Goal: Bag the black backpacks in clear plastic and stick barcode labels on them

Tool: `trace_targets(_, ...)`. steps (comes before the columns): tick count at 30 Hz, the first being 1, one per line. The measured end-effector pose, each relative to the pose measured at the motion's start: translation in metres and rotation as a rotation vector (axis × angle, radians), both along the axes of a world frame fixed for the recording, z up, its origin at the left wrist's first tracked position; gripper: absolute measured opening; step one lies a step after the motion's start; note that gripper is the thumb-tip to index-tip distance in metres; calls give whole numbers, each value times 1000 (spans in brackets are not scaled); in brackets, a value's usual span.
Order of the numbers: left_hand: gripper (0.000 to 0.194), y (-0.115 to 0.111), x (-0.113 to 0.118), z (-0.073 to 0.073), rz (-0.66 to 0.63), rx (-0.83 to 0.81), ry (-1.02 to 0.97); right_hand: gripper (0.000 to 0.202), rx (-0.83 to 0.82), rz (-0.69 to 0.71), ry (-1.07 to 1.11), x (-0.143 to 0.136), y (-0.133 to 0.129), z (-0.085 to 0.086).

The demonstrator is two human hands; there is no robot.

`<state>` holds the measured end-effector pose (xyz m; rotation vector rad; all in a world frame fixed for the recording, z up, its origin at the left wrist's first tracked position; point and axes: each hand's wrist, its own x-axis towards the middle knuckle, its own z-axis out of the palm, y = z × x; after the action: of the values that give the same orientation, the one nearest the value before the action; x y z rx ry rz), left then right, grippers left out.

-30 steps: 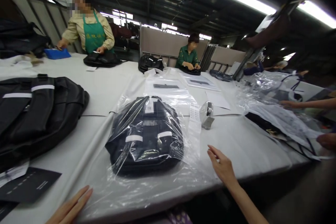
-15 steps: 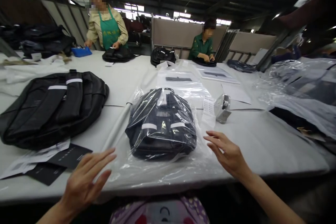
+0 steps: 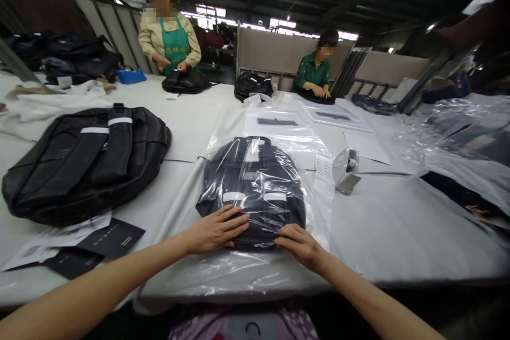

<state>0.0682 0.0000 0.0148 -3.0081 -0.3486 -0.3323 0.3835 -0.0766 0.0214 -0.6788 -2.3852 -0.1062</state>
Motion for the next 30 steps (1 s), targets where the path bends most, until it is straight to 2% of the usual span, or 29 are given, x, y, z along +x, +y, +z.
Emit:
trace_targets(2,64,-4,-3,3,-23,-45,-26,28,49,26,-44,6,-1,-4)
trace_targets(4,65,-4,-3,13,22,-141,-153,30,58,31,-65,10,-2,-3)
trace_targets(8,53,4,1,38,338,-357,-510,28,41,-4,-8,13,-2,1)
trace_targets(9,52,6,3,42,366,-389,-520,28,38,-13,1,13,-1,3)
trace_targets(11,50,7,8,45,302,-414,-429,27,30,-27,-3,11,-2,7)
trace_targets(14,38,1,14,38,177,-386,-303,26,18,-41,-43,10,-3,12)
trace_targets(16,33,-6,15,30,151,-343,-304,25,35,-37,-63,9,-5,15)
trace_targets(21,41,-15,7,18,142,-219,-286,24,166,-62,-106,8,-12,18)
trace_targets(25,53,-18,-3,7,134,-80,-338,25,259,-88,-241,6,-22,21)
trace_targets(30,51,-26,-19,-6,-21,64,-241,20,274,-15,-406,11,-26,13)
